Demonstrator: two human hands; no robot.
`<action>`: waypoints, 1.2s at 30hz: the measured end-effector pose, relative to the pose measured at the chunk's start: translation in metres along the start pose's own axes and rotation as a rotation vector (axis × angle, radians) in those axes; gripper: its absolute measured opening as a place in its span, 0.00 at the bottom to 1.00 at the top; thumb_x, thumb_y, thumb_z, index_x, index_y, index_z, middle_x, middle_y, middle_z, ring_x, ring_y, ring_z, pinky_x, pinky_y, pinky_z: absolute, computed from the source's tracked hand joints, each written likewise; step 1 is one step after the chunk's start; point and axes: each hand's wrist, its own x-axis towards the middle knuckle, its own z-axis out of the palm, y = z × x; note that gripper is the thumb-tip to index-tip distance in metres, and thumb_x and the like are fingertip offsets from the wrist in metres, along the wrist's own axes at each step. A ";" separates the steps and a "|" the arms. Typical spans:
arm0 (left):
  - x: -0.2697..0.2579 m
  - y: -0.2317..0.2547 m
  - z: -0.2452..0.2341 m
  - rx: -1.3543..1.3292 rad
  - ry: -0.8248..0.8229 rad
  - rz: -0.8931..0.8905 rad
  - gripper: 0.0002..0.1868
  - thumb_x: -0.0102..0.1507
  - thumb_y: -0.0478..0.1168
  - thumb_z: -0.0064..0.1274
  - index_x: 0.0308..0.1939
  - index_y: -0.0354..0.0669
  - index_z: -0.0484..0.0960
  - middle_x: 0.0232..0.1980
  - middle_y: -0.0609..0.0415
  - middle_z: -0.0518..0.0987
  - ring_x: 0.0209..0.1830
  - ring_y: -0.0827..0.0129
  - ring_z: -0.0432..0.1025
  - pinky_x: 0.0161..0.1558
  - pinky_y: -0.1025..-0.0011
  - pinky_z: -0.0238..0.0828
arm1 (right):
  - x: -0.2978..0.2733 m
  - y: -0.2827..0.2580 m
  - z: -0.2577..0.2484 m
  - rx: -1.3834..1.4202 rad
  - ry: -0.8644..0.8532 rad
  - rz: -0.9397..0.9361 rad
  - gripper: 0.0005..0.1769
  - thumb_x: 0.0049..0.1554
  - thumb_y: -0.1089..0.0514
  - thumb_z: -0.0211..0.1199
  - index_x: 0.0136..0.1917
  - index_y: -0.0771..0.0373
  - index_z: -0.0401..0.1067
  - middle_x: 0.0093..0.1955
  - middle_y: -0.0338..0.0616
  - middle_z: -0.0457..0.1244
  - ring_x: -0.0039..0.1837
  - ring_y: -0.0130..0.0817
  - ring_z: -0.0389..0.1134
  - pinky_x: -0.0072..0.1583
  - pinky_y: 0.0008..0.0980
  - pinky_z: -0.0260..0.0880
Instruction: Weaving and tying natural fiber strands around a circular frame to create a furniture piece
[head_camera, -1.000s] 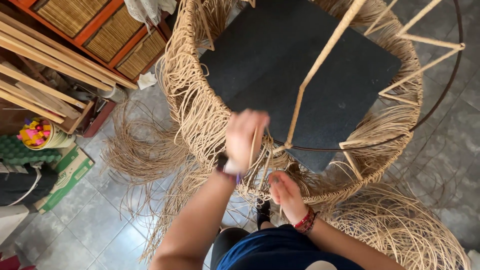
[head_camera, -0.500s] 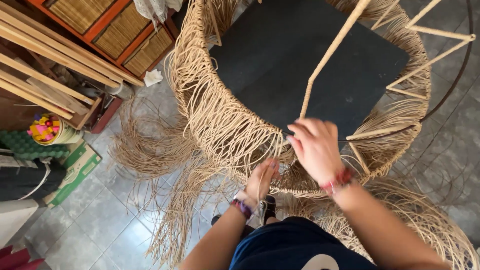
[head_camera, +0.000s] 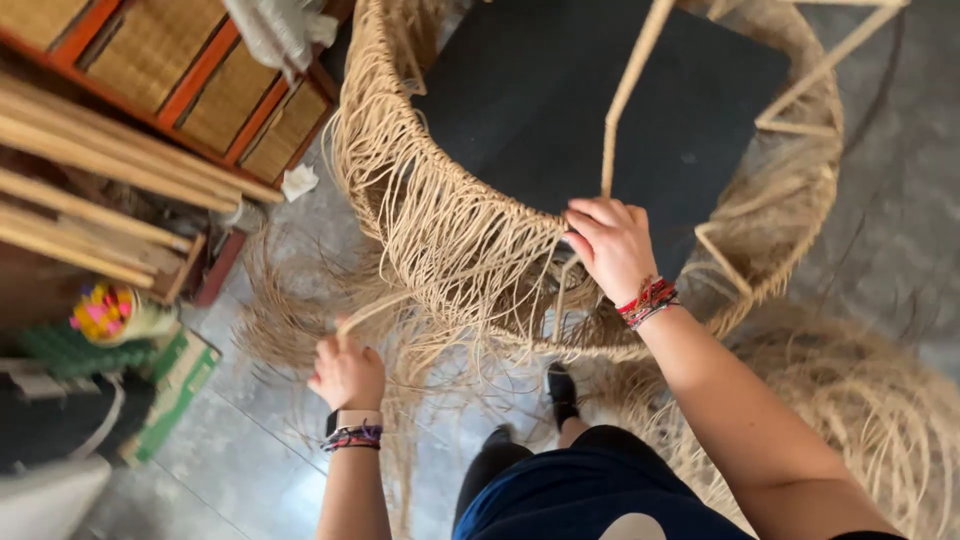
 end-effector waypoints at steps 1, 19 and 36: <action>0.009 -0.013 0.005 -0.058 -0.136 -0.022 0.19 0.50 0.49 0.54 0.45 0.59 0.81 0.54 0.57 0.70 0.44 0.58 0.68 0.48 0.54 0.60 | -0.008 -0.009 -0.004 0.007 0.069 -0.002 0.15 0.59 0.48 0.65 0.57 0.53 0.76 0.62 0.36 0.66 0.65 0.37 0.64 0.61 0.41 0.60; -0.109 0.245 -0.290 -1.276 -0.908 1.357 0.09 0.59 0.39 0.57 0.42 0.59 0.82 0.58 0.57 0.76 0.58 0.56 0.74 0.57 0.62 0.71 | -0.362 -0.144 -0.081 0.196 0.285 0.913 0.21 0.55 0.62 0.62 0.63 0.57 0.73 0.66 0.45 0.64 0.70 0.48 0.64 0.68 0.45 0.65; -0.440 0.458 -0.299 -1.366 -2.023 0.924 0.09 0.67 0.35 0.48 0.47 0.47 0.83 0.38 0.60 0.83 0.43 0.81 0.71 0.46 0.83 0.70 | -0.627 -0.082 -0.127 0.187 0.598 1.577 0.28 0.57 0.70 0.57 0.71 0.62 0.66 0.64 0.55 0.63 0.59 0.53 0.71 0.55 0.42 0.77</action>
